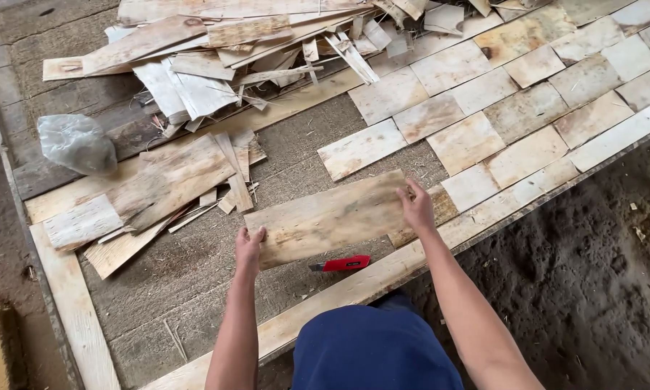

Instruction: Cutting thin wood pieces with a utility knife and arranging them in a tiled pattern on a surface

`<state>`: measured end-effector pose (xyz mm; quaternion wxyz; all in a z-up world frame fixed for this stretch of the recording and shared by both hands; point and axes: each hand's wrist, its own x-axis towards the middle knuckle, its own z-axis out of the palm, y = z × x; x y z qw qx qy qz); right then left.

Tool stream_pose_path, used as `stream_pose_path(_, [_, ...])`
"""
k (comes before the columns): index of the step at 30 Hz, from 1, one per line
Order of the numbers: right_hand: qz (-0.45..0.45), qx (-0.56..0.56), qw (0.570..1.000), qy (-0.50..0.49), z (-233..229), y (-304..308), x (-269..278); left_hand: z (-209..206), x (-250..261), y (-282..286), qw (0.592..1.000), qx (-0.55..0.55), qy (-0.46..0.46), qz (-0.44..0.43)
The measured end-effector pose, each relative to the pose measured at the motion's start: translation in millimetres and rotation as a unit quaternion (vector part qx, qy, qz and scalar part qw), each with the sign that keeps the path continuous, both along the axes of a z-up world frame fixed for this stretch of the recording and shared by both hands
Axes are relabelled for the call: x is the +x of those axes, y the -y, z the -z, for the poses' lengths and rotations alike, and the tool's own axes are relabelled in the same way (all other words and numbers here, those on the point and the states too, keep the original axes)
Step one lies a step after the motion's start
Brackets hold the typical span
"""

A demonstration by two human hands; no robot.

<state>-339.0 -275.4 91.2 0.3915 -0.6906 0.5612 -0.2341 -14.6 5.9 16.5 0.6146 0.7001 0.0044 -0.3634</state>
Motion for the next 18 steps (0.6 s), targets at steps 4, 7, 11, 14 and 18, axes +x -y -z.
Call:
stream_pose_path(4, [0.02,0.047,0.999,0.0,-55,-21,-1,23,-13,0,0.996,0.046,0.07,-0.007])
stream_pose_path(7, [0.038,0.049,0.998,0.012,-40,-7,-14,60,-15,5,0.978,0.136,0.156,0.02])
stream_pose_path(11, [0.06,0.065,0.995,0.037,29,50,-45,19,-42,24,0.964,0.172,0.192,0.062])
stream_pose_path(14, [0.031,0.073,0.997,0.024,26,72,-57,35,-52,38,0.96,0.189,0.197,0.059])
stream_pose_path(18, [-0.012,0.093,0.995,-0.031,-2,110,-68,53,-72,70,0.949,0.222,0.22,0.037])
